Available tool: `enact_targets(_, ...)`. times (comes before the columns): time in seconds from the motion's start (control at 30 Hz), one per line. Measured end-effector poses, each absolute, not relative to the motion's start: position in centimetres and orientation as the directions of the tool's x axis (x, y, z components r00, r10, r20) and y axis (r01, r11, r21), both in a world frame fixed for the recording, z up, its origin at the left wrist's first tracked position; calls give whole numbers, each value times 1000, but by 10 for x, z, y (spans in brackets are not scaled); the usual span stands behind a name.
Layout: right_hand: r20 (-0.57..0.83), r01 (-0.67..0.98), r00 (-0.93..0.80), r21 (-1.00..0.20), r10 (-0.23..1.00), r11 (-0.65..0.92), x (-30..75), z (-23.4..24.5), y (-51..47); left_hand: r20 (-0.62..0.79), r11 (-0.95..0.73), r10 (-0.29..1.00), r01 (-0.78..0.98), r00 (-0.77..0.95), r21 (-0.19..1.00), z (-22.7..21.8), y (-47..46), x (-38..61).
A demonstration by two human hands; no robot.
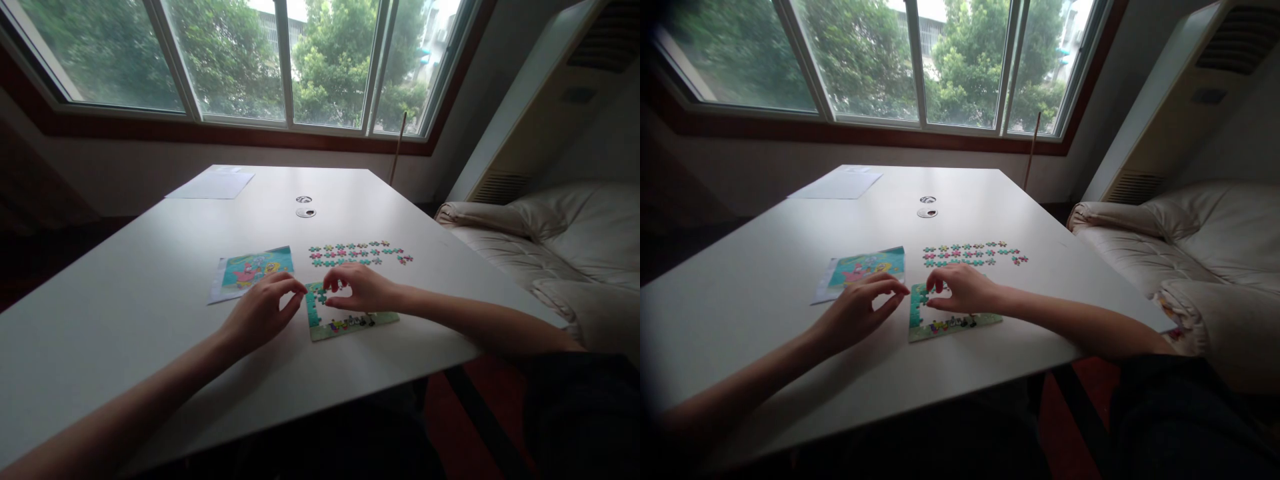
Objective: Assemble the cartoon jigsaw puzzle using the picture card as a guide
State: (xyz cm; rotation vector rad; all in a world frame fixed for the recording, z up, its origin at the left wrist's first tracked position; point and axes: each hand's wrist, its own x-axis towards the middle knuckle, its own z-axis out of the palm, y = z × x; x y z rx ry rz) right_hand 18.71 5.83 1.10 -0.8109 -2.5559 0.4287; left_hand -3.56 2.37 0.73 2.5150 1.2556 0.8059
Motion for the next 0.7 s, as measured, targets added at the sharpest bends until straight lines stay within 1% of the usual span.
enact_targets(0.13, 187, 538, -719, -460, 669, 706, 185, 8, 66, 391, -645, 755, 705, 527, 295, 2, 31, -43)
enact_targets(0.23, 157, 547, -718, -475, 678, 689, 183, 7, 69, 367, -657, 746, 706, 556, 265, 0, 31, -42)
enact_targets(0.5, 183, 504, -753, -458, 632, 733, 183, 5, 73, 368, -682, 723, 687, 584, 251, -1, 29, -41)
enact_targets(0.7, 243, 468, -757, -446, 606, 763, 181, 6, 69, 364, -691, 715, 683, 597, 238, 0, 29, -40)
